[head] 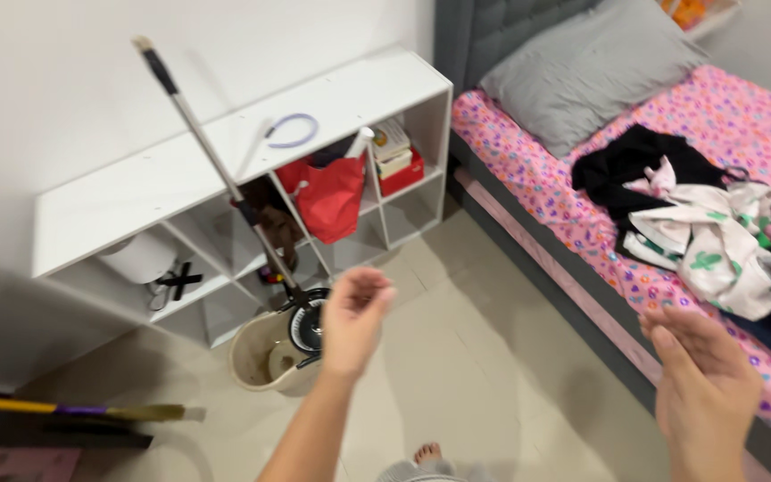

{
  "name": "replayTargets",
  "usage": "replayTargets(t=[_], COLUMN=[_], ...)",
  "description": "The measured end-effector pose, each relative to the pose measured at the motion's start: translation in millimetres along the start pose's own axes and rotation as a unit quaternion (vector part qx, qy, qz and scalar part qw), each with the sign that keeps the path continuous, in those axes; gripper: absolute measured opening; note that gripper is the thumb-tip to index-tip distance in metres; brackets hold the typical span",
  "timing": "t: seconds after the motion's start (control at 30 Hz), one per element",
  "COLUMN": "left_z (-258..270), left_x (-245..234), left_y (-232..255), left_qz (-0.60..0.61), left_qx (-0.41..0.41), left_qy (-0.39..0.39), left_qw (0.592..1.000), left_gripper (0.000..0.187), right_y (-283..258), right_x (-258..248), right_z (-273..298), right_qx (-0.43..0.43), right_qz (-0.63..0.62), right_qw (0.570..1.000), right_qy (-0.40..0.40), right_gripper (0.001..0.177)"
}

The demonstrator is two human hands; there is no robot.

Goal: The person uses a vacuum cleaner to clean the floor, then coils the power cable and secures it to the vacuum. The person then moves a small pink and white child's desk and chair into position against a wall.

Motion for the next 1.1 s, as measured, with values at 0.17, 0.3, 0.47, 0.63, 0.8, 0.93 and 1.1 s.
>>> replayTargets(t=[0.17, 0.3, 0.47, 0.63, 0.8, 0.93, 1.1], left_z=[-37.7, -59.5, -111.4, -176.8, -247.9, -300.2, -354.3], left_x=[-45.5, -67.3, -66.7, -45.0, -12.7, 17.6, 54.3], left_y=[15.7, 23.2, 34.0, 52.8, 50.9, 43.2, 36.6], left_qz=[-0.02, -0.015, 0.018, 0.057, 0.058, 0.044, -0.016], left_qx=[0.005, 0.014, 0.005, 0.066, 0.032, 0.015, 0.039], left_qy=[0.052, 0.097, 0.127, 0.133, 0.136, 0.157, 0.112], left_qw=[0.998, 0.995, 0.992, 0.987, 0.988, 0.987, 0.993], left_gripper=[0.02, 0.016, 0.012, 0.037, 0.049, 0.048, 0.049], right_y=[26.0, 62.9, 95.8, 105.0, 164.5, 218.7, 272.4], right_x=[22.5, 31.4, 50.5, 93.2, 108.7, 117.8, 159.1], right_z=[-28.4, -62.8, -155.5, -249.1, -305.9, -340.7, -394.1], right_qx=[0.026, 0.089, 0.11, -0.033, -0.068, -0.043, 0.011], right_qz=[0.021, 0.033, 0.145, 0.185, 0.239, 0.215, 0.131], right_qw=[0.999, 0.995, 0.973, 0.953, 0.929, 0.936, 0.959], right_qy=[0.011, -0.016, -0.144, -0.238, -0.274, -0.274, -0.252], right_gripper=[0.02, 0.024, 0.027, 0.029, 0.026, 0.027, 0.023])
Point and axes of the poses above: each hand's wrist, its own z-axis away from the middle knuckle, its own x-axis out of the palm, y = z × x, the point moved 3 cm from there along -z, towards the middle knuckle, and after that the axes turned 11 degrees about -x, right-handed, at the moved point
